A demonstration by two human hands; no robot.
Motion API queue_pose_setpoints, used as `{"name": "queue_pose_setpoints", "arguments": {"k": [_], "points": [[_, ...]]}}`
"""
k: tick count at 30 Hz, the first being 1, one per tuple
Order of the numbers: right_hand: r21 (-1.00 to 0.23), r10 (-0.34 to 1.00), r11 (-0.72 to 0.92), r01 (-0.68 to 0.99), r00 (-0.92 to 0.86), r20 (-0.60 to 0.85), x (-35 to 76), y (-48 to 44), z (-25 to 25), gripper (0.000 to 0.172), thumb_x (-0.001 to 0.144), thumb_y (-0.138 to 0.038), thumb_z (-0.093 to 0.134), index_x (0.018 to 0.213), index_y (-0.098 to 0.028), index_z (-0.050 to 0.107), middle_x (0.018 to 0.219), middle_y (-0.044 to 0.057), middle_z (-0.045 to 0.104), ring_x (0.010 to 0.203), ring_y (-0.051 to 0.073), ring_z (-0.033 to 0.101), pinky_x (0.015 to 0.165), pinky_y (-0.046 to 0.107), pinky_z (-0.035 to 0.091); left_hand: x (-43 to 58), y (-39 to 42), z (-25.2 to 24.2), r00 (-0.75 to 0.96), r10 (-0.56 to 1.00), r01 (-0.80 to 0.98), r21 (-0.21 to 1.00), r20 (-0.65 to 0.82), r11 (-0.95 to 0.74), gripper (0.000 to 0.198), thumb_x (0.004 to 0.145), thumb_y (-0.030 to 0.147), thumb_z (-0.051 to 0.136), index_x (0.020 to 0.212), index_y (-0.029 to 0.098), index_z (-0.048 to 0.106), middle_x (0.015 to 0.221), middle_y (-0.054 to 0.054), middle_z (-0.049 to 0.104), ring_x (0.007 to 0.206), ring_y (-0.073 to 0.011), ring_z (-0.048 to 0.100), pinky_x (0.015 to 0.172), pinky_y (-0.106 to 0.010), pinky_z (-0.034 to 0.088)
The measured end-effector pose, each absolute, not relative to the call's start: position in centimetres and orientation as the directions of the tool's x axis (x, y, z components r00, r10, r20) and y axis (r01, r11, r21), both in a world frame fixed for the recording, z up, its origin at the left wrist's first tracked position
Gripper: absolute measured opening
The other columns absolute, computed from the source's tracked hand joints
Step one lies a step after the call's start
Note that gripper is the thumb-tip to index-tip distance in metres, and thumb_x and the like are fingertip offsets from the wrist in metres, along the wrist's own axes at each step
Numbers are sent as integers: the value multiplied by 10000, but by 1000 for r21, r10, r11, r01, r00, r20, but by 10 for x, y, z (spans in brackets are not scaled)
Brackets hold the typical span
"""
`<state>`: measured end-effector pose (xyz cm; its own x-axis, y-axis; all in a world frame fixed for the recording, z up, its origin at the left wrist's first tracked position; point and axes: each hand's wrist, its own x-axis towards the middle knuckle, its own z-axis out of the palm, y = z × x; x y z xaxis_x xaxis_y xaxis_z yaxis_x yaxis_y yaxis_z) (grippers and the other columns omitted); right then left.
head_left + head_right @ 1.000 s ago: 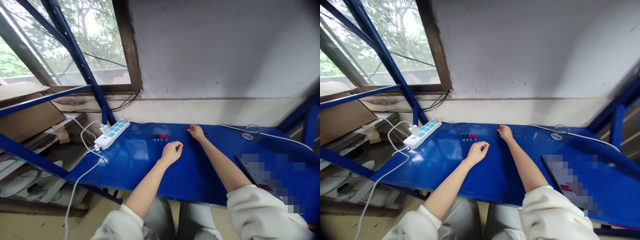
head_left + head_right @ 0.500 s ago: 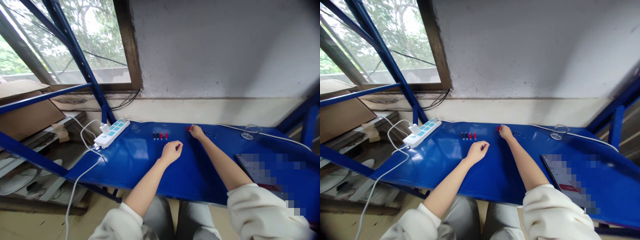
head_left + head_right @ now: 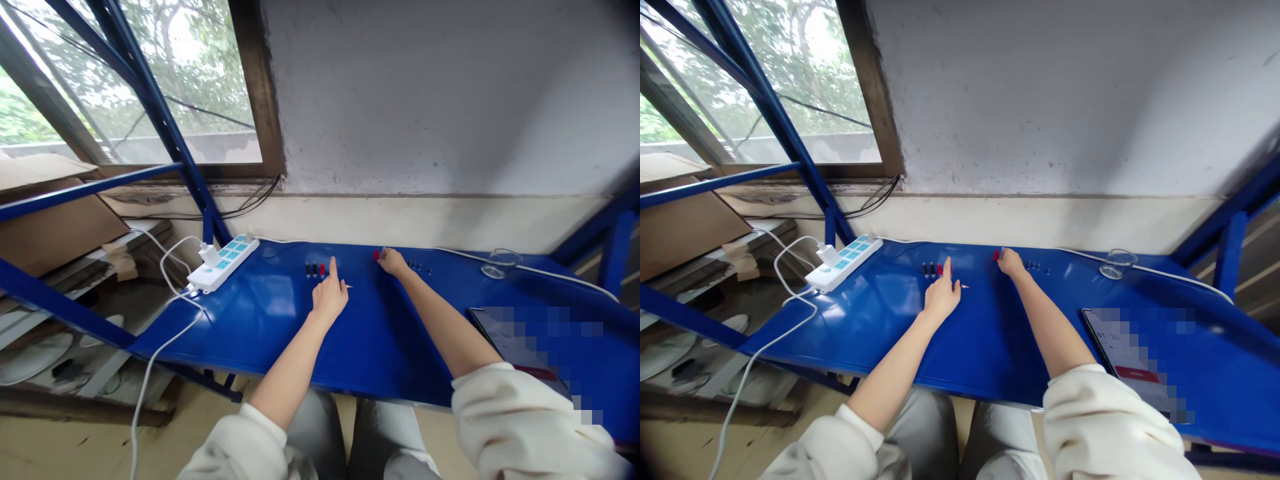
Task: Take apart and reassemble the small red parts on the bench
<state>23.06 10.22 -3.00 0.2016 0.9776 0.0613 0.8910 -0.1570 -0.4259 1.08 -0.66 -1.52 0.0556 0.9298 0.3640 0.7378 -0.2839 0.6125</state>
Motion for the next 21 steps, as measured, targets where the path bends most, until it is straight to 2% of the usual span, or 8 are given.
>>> {"name": "queue_pose_setpoints", "arguments": {"k": [3,7,11,13,16,18,21], "points": [[-401,978,-173,900,206,39,230,97,-25,165,682,-135,575,842,-129,613,799,114,642,749,191,598,615,250,413,10,-5,-15,27,942,766,598,336,-235,685,758,278,528,1366,169,233,664,-70,597,591,-208,587,606,-293,434],[-361,974,-207,909,227,14,231,80,-15,288,651,-87,567,938,-93,595,828,150,638,783,220,604,616,262,413,10,-5,-14,43,960,771,602,278,-209,718,764,277,518,1387,185,173,714,-85,624,626,-210,601,629,-300,440],[-328,978,-191,925,208,20,225,43,0,286,714,-118,517,991,-102,588,923,160,635,880,234,598,688,276,416,12,-5,-12,83,978,881,445,191,-161,712,810,270,437,1399,223,40,807,-81,641,680,-211,616,650,-312,450],[-364,984,-143,921,170,45,216,20,5,268,754,-162,491,998,-115,591,945,157,638,901,241,595,713,289,415,12,-4,-11,94,980,904,397,174,-157,690,827,268,407,1398,231,23,868,-88,640,719,-217,621,665,-320,455],[-506,978,-61,860,153,142,196,-8,7,304,789,-218,457,1067,-143,553,926,122,652,868,224,604,711,293,417,12,-2,-12,96,972,905,387,215,-175,596,850,276,368,1389,242,115,1020,-117,603,780,-223,621,681,-323,457],[-598,965,33,801,131,228,180,-20,3,338,812,-255,430,1129,-161,499,874,88,661,811,199,611,688,280,420,11,0,-13,76,961,890,417,265,-185,483,866,273,335,1341,236,260,1085,-130,572,797,-223,619,673,-319,457],[-639,956,157,753,46,289,162,-27,-5,319,814,-277,433,1111,-172,489,805,60,658,710,175,607,642,262,412,11,5,-15,38,942,808,544,335,-226,307,872,221,326,1143,219,471,999,-100,605,813,-200,613,678,-296,453]]}}
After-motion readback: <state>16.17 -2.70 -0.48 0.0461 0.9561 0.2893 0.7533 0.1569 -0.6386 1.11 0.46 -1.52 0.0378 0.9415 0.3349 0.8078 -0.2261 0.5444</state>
